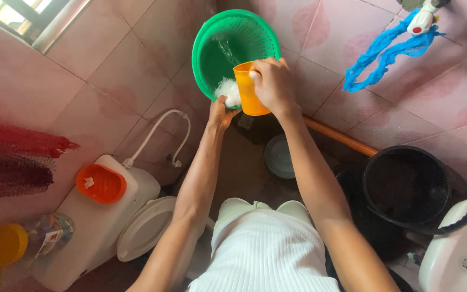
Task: The person scrubs the inside and outside of a green basket with a soapy sponge before rinsing it with water from a cup.
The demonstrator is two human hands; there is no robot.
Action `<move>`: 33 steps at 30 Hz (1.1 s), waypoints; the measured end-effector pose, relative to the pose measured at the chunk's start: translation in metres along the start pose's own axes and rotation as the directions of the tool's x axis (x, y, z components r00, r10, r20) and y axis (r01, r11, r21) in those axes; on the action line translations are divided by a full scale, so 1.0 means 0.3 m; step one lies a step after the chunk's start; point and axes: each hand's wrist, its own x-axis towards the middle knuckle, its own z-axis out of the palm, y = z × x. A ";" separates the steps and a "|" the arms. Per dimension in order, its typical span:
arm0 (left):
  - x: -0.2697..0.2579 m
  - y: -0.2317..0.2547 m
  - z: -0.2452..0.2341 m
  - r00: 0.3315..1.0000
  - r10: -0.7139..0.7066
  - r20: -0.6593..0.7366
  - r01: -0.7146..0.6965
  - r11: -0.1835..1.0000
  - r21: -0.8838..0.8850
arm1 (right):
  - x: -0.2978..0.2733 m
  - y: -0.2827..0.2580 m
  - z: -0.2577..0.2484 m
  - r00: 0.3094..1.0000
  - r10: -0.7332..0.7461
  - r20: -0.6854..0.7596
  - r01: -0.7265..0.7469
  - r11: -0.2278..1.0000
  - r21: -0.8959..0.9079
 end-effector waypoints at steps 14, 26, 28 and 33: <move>0.008 -0.012 -0.057 0.998 0.032 -0.054 -0.033 0.999 -0.011 | -0.566 0.162 -0.032 0.938 0.023 0.345 -0.061 0.993 0.100; -0.084 -0.064 -0.001 0.997 0.063 -0.038 -0.061 0.997 0.041 | -0.217 0.011 -0.043 0.943 0.076 0.323 -0.032 0.990 -0.138; -0.072 -0.079 0.003 0.997 0.065 -0.050 -0.063 0.997 0.039 | -0.216 0.006 -0.060 0.940 0.064 0.334 -0.020 0.991 -0.134; -0.016 -0.148 -0.034 0.998 0.058 0.036 -0.054 0.991 -0.120 | -0.318 0.086 -0.083 0.991 -0.036 0.130 0.022 0.994 0.109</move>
